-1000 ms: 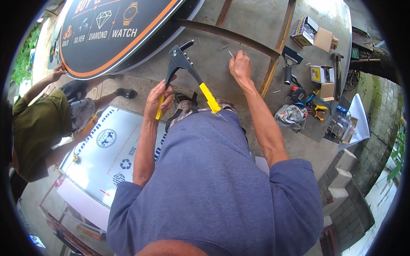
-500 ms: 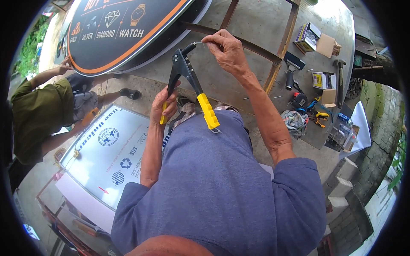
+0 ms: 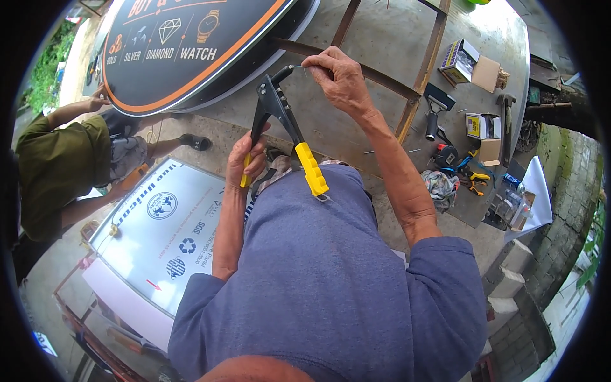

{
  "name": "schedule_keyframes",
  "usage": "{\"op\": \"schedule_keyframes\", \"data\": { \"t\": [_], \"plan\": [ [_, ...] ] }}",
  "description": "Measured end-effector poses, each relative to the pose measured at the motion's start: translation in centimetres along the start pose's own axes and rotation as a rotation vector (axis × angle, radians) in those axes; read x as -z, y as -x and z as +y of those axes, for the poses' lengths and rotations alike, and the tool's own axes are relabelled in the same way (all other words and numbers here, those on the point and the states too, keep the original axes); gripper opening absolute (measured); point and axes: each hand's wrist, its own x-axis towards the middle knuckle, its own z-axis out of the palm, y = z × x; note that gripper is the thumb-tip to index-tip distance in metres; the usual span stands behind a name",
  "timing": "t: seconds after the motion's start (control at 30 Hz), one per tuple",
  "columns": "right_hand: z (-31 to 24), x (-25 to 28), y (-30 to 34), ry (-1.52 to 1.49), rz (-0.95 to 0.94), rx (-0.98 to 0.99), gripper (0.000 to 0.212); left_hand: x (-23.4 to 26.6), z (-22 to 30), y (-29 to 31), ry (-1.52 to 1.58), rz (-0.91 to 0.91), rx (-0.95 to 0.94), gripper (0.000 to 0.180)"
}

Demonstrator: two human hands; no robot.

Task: Assembling a circular business sign onto a frame using a hand riveter and electric drill.

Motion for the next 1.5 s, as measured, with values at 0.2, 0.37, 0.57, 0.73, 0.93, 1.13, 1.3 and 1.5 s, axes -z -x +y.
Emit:
{"op": "schedule_keyframes", "data": {
  "t": [0.2,0.37,0.57,0.73,0.93,1.13,1.3,1.5],
  "plan": [
    [-0.1,0.2,-0.4,0.019,-0.002,0.012,0.014,0.1,0.2,-0.3,-0.006,-0.008,0.004,0.059],
    [-0.2,0.4,-0.4,0.082,-0.009,0.072,0.015,0.1,0.1,-0.4,-0.013,-0.008,-0.003,0.059],
    [-0.7,0.9,-1.0,0.205,-0.034,0.182,0.015,-0.1,0.1,-0.5,-0.019,0.006,0.006,0.059],
    [-2.0,2.3,-3.1,0.287,-0.187,0.334,0.03,-0.5,0.5,-0.6,-0.078,0.001,0.022,0.06],
    [-3.0,0.9,-2.8,-0.129,0.057,-0.061,0.037,-1.2,0.7,-1.6,-0.047,-0.037,-0.042,0.058],
    [-3.9,0.1,2.5,-0.339,-0.63,-0.527,0.034,0.1,0.7,-2.1,-0.098,-0.032,-0.055,0.052],
    [-1.1,-2.1,4.5,-0.096,-0.415,-0.582,0.029,1.9,-1.4,-3.6,-0.337,0.047,-0.05,0.05],
    [4.7,-3.1,3.8,0.139,-0.495,-0.177,0.036,5.0,-2.9,-3.2,-0.65,0.268,-0.058,0.048]
  ]
}}
